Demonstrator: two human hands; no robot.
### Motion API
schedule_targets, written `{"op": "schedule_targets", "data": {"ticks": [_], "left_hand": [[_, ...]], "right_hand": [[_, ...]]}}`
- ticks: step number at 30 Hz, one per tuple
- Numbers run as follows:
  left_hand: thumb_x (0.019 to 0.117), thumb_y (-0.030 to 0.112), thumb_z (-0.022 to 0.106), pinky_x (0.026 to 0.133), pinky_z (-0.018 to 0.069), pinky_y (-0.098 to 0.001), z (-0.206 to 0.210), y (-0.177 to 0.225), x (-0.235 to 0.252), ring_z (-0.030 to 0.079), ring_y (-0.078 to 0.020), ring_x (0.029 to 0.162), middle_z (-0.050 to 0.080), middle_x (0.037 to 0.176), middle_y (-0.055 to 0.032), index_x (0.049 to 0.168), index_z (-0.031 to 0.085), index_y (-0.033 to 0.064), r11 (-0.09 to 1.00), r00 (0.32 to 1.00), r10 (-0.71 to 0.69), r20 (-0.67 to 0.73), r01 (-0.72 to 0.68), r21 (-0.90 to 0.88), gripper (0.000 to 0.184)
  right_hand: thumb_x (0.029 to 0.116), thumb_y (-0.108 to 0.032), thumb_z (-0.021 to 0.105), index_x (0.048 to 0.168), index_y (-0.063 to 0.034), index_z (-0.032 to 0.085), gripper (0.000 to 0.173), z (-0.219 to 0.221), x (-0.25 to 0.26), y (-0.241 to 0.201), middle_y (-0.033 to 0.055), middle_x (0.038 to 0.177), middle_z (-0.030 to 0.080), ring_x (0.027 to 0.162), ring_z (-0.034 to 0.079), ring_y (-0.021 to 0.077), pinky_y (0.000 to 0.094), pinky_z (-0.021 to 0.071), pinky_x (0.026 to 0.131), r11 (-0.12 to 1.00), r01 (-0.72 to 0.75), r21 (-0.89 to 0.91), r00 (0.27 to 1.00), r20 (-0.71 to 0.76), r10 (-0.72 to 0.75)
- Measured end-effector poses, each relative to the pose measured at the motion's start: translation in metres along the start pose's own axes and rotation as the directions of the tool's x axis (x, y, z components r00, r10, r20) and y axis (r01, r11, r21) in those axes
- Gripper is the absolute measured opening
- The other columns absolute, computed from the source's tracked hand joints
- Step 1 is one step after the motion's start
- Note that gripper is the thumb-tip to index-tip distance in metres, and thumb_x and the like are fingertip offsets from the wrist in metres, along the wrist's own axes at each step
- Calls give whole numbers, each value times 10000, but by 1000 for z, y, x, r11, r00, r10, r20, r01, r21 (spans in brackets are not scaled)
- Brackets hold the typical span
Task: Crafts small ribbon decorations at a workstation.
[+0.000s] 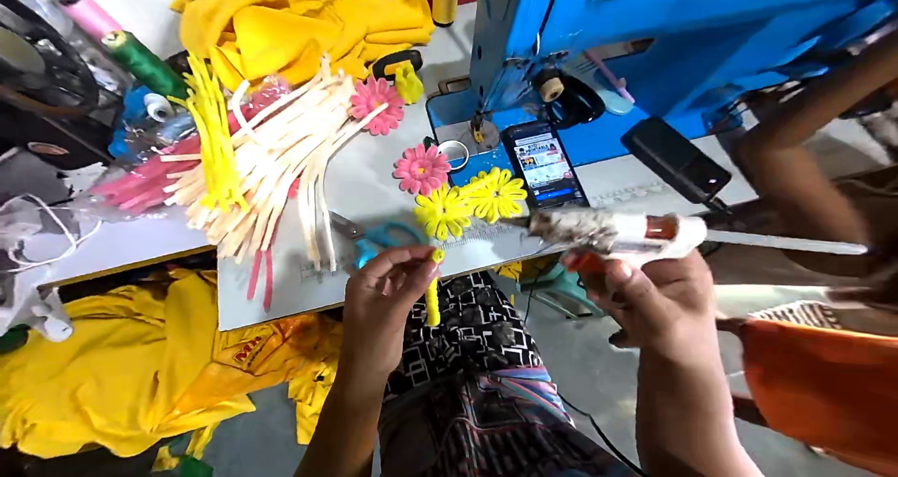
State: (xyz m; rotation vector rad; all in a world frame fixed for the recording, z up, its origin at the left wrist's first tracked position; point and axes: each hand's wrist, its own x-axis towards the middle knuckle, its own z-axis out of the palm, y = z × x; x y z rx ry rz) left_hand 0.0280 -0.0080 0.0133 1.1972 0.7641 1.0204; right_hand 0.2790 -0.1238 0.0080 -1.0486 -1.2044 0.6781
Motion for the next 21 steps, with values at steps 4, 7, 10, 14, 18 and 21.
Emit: {"op": "schedule_targets", "data": {"ticks": [4,7,10,14,18,21], "left_hand": [[886,28,723,828,607,-265,-11,3,-8,712,-87,866,741,936,5,1014,745,112,998,1000,1,0,-1,-69,155],[870,55,754,830,605,-257,-18,5,-13,715,-77,871,746,935,15,979,748,144,997,1000,24,-1,-24,-69,141],[870,79,775,834,599,-242,-21,5,-13,712,-66,884,751,945,16,974,765,147,995,997,71,8,-70,-76,125],[868,66,774,836,601,-241,-23,4,-12,715,-68,891,756,959,11,981,770,144,992,994,107,15,-106,-71,137],[871,66,776,840,602,-240,-25,3,-11,718,-72,895,759,965,8,988,771,149,989,991,128,35,-125,-77,144],[870,72,778,838,600,-236,-26,4,-11,717,-65,891,759,963,13,991,773,151,989,991,128,32,-126,-73,144]], "right_hand": [[1049,-376,573,1235,-297,625,209,23,7,-1,-121,1005,743,749,655,-40,111,527,636,1000,10,12,997,71,-11],[1044,-395,573,1215,-288,617,206,34,12,-4,-141,974,732,755,653,-53,103,526,638,1000,-10,6,994,110,10],[1049,-383,566,1201,-269,608,194,40,13,-5,-150,952,717,739,633,-64,92,512,626,1000,-13,9,991,133,12],[1051,-375,566,1197,-270,603,184,43,14,-6,-155,945,711,734,629,-68,86,508,630,1000,-15,7,990,144,14],[1046,-377,576,1201,-265,597,193,45,14,-7,-147,939,705,730,624,-66,91,508,625,999,-32,-5,989,145,32],[1044,-385,578,1197,-264,599,196,45,15,-7,-150,935,703,742,632,-60,101,519,638,999,-23,-27,989,147,27]]}}
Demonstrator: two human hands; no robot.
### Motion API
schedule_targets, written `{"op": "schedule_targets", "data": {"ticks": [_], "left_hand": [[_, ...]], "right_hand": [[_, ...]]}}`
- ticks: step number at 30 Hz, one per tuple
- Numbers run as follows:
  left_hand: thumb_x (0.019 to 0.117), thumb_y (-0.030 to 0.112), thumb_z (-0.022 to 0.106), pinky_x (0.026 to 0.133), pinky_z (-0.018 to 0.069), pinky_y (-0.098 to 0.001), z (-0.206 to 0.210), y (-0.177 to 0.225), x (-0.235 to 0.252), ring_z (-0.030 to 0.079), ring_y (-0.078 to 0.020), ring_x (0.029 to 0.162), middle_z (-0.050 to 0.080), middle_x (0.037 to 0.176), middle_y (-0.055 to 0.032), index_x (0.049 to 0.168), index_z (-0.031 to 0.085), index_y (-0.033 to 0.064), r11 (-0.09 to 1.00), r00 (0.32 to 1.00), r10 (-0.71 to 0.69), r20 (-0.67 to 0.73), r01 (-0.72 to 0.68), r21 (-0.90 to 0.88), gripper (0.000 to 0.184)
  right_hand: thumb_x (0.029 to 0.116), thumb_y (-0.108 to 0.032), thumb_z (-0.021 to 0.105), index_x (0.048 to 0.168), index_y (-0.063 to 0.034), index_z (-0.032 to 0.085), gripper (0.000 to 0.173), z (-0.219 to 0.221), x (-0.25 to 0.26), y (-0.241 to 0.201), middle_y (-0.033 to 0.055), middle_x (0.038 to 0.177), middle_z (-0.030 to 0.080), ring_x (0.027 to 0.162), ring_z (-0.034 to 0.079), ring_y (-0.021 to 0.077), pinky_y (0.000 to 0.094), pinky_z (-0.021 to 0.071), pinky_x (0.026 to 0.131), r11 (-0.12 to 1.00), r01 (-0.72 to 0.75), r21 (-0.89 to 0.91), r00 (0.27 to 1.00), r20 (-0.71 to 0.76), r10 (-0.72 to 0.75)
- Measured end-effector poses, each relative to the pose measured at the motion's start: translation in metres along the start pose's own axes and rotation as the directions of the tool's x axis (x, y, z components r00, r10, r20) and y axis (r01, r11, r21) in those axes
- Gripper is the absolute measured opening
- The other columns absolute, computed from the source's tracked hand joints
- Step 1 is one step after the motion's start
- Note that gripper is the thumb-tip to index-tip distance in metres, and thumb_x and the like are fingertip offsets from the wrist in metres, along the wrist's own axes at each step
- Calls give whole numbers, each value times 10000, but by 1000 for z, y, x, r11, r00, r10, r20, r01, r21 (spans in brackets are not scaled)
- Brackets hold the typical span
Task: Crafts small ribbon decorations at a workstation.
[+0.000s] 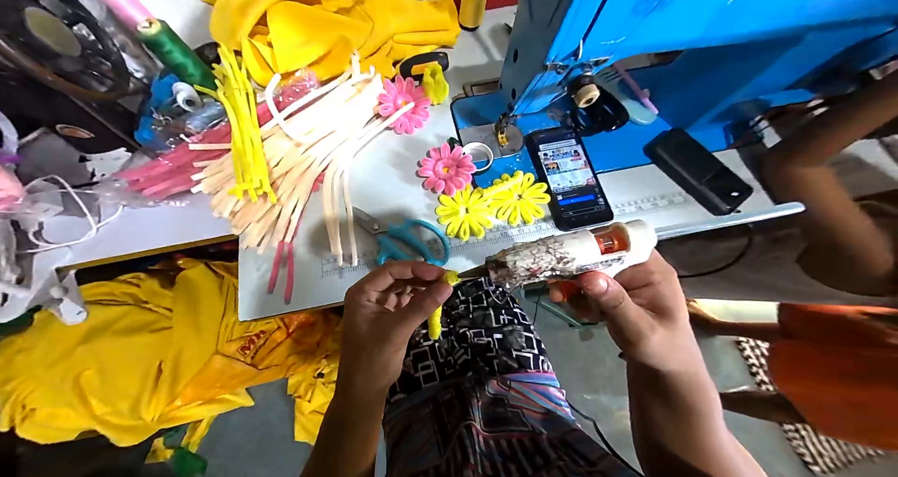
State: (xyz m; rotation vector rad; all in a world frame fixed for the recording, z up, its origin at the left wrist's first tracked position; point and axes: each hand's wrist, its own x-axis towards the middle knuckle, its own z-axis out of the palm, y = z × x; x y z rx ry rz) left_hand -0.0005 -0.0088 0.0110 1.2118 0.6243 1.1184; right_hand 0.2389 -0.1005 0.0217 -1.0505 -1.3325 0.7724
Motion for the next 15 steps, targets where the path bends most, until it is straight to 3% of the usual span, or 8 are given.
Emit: {"op": "schedule_targets", "data": {"ticks": [5,15], "left_hand": [[865,60,776,827,600,-233,0,1,-1,714,-63,874,757,947,14,981,770,143,1000,1000,-2,-17,2,5,143],[868,60,774,829,601,-236,0,1,-1,717,-69,879,757,947,5,987,769,135,1000,1000,-2,-10,2,-6,141]], "right_hand": [[1048,-385,570,1219,-273,610,208,0,2,0,-155,970,706,799,657,-47,122,551,695,999,33,-15,999,30,-33],[1051,-368,569,1217,-259,603,201,-1,1,-2,-155,965,691,774,627,-69,98,521,659,999,42,-13,999,31,-41]]}}
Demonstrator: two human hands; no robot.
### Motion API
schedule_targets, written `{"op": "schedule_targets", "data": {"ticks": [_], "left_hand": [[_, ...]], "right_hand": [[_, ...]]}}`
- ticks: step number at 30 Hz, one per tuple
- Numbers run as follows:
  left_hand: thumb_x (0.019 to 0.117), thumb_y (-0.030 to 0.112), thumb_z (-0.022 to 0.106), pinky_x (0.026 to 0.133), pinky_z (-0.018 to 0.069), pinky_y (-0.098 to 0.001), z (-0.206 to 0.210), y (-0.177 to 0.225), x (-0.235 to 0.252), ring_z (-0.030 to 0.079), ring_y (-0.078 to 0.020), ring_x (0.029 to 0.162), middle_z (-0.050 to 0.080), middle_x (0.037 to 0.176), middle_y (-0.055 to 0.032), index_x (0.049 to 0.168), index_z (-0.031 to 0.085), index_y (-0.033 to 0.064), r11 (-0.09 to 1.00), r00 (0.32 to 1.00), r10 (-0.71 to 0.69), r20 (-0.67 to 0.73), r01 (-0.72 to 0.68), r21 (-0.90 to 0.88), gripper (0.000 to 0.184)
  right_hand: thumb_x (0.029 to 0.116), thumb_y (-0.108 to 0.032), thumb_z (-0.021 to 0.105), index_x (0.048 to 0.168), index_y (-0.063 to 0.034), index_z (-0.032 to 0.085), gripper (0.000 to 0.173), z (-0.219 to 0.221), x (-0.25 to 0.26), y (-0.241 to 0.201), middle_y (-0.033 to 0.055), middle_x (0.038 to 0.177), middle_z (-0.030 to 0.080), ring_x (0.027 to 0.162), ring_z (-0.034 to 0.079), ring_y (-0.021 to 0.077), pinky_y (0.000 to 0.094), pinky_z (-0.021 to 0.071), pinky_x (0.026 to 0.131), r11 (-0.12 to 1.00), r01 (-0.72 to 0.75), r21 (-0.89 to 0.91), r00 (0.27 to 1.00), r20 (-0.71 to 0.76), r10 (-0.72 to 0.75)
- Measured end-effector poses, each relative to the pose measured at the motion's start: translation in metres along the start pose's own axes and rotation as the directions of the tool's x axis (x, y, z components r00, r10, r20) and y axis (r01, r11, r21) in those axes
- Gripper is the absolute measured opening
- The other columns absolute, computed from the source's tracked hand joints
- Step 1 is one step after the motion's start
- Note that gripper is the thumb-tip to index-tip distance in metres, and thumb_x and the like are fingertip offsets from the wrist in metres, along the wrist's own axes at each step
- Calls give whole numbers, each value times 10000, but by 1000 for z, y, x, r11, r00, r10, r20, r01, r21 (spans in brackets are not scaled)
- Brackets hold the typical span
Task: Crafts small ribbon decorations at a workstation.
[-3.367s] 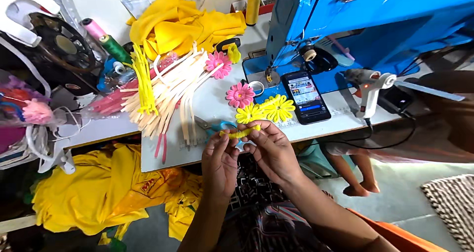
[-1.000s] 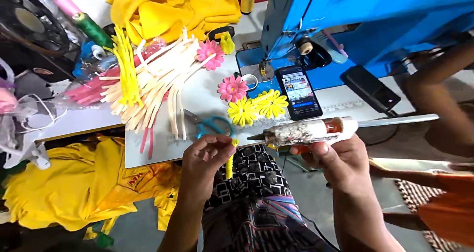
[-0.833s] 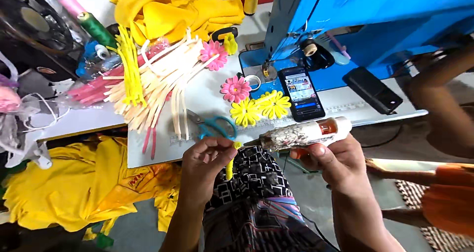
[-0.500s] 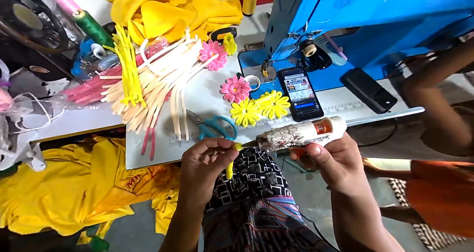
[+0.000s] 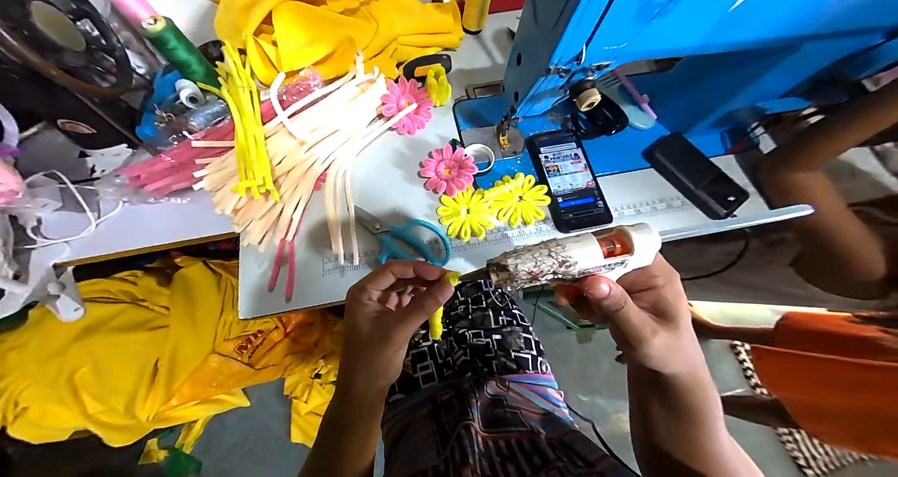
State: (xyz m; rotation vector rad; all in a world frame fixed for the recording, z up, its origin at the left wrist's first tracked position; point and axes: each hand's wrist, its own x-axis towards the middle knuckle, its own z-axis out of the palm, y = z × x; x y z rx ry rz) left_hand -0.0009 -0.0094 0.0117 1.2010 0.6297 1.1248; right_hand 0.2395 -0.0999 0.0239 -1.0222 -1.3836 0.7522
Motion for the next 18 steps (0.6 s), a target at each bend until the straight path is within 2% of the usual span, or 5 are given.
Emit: {"op": "schedule_targets", "data": {"ticks": [12,16,18], "left_hand": [[867,52,772,837,600,-233,2,0,0,716,-65,880,758,945,10,978,769,131,1000,1000,0,11,0,-8,137],[860,49,778,835,603,-234,3,1,1,720,-63,881,760,939,7,968,769,132,998,999,-38,18,39,-58,136],[859,38,769,828,604,-233,4,1,1,719,-59,873,760,933,8,964,767,131,995,998,-64,23,65,-77,140]], "right_hand": [[1048,-371,577,1224,-267,608,207,-2,0,1,-160,973,693,778,626,-69,102,524,672,1000,3,-6,1000,-5,-3],[1048,-382,571,1212,-268,599,202,-1,-1,2,-161,938,685,754,615,-73,99,513,659,1000,-11,-13,1000,-17,11],[1046,-374,576,1231,-276,603,211,-2,-2,2,-167,983,699,790,636,-71,107,535,688,1000,-4,-16,1000,-19,3]]}}
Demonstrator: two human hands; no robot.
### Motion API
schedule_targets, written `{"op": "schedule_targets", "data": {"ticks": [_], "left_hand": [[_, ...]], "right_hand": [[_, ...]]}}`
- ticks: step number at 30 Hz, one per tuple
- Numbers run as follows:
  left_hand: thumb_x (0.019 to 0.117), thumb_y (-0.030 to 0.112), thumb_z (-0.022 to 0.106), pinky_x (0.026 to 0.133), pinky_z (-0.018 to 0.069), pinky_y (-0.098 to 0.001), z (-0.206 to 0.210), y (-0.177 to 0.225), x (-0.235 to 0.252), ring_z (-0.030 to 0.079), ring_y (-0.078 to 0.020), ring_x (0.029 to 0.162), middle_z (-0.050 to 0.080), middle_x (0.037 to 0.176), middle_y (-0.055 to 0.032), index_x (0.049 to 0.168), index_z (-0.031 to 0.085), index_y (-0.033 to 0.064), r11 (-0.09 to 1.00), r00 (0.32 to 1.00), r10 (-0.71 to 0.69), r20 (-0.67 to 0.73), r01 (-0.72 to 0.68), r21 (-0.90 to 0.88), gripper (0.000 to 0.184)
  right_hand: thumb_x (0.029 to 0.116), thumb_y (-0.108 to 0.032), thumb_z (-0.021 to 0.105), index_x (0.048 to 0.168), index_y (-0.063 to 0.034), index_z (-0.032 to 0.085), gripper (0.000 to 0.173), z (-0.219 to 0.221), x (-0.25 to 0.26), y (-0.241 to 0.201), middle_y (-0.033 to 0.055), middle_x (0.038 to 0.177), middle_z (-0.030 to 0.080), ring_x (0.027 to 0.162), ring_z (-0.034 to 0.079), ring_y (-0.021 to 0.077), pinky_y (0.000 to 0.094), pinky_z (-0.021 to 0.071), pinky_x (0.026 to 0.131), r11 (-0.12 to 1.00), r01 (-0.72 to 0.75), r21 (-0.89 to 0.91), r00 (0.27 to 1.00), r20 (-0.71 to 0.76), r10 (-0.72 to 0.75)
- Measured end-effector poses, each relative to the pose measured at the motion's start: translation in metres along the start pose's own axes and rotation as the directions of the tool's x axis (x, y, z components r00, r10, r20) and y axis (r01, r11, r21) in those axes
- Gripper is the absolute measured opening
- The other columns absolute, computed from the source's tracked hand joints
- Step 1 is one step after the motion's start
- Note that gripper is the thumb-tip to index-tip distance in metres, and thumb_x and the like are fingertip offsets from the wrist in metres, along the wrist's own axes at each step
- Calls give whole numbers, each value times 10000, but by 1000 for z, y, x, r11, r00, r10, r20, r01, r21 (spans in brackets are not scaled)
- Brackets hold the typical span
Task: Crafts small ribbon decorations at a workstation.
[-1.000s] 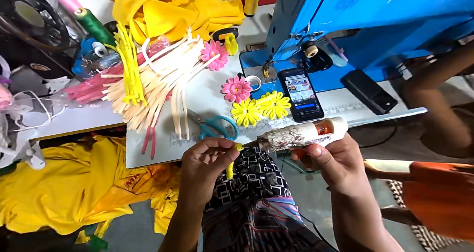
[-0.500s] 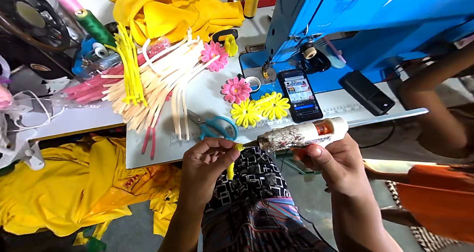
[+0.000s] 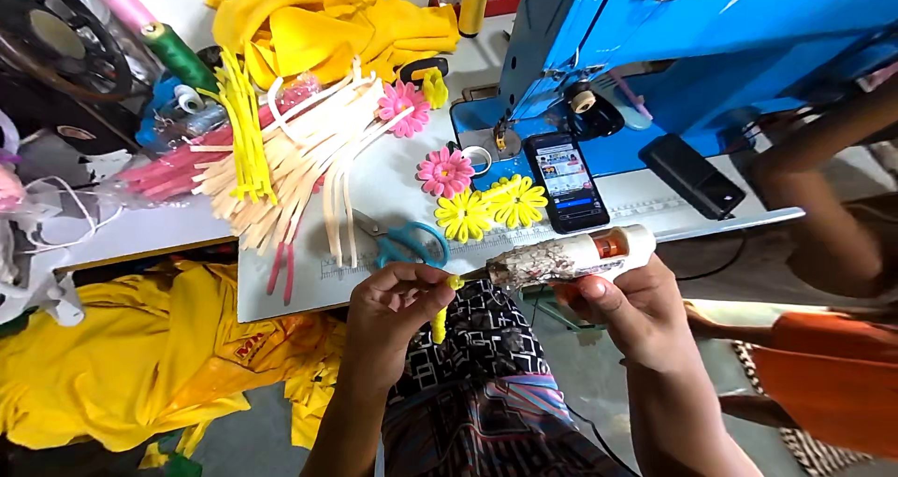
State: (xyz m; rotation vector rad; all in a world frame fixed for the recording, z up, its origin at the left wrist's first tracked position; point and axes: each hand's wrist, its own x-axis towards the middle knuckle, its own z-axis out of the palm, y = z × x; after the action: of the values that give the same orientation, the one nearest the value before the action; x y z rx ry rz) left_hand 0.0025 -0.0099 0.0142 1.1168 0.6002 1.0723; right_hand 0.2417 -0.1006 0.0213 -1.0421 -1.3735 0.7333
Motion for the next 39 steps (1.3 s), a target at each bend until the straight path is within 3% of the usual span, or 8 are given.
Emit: {"op": "schedule_targets", "data": {"ticks": [6,10,14,21,29,34,36,39], "left_hand": [[860,61,779,820,605,-244,-6,-3,3,720,-72,869,760,935,-4,973,767,131,1000,999,18,-50,-16,27,133],[872,90,773,801,608,-234,-16,-1,6,714,-56,851,754,930,42,974,762,179,991,989,89,-116,-76,105,135],[903,38,708,805,607,-234,-16,-1,11,707,-54,872,744,953,55,1032,739,164,990,985,105,-138,-90,111,183],[960,26,603,788,600,-225,-3,3,8,706,-64,873,745,1033,19,1073,742,85,996,979,-15,-202,32,79,188],[1002,9,507,808,599,-243,-5,4,6,707,-87,853,736,959,-11,974,701,92,995,962,-84,-260,69,-68,213],[1016,19,487,768,597,-234,4,-1,11,698,-77,813,723,910,6,976,698,118,992,958,-115,-263,96,-83,236],[1022,5,478,725,600,-216,7,-3,13,699,-65,768,729,888,6,989,701,114,991,962,-99,-255,72,-112,250],[1026,1,473,713,598,-204,15,-5,15,692,-50,752,718,866,25,992,688,133,987,952,-116,-283,78,-140,254]], "right_hand": [[1043,-376,590,1311,-307,621,278,-26,-10,-2,-186,1120,698,906,666,-63,136,575,775,993,114,-32,992,52,-112],[1021,-413,614,1243,-357,637,230,-72,-21,-9,-205,995,712,772,653,-64,145,563,679,962,0,-273,968,-242,-68],[1022,-287,607,1304,14,512,423,-105,-15,8,43,962,619,695,602,60,290,562,658,763,-454,-460,751,-658,49],[1048,-391,556,1260,90,524,527,-118,17,66,251,955,619,793,622,362,569,515,745,650,-580,-490,691,-719,74],[1054,-323,548,1382,99,443,544,-105,31,70,358,1179,605,1080,614,524,673,466,910,539,-663,-519,652,-754,75],[1027,-369,612,1455,10,404,608,-111,6,65,272,1210,637,1009,670,419,598,531,859,575,-615,-541,685,-727,49],[1025,-334,612,1430,57,427,594,-110,-9,61,279,1207,616,1017,655,381,545,543,858,625,-547,-557,705,-709,-15],[1033,-224,588,1224,53,538,340,-78,-25,54,71,986,616,830,592,75,268,517,750,736,-338,-586,743,-646,-174]]}}
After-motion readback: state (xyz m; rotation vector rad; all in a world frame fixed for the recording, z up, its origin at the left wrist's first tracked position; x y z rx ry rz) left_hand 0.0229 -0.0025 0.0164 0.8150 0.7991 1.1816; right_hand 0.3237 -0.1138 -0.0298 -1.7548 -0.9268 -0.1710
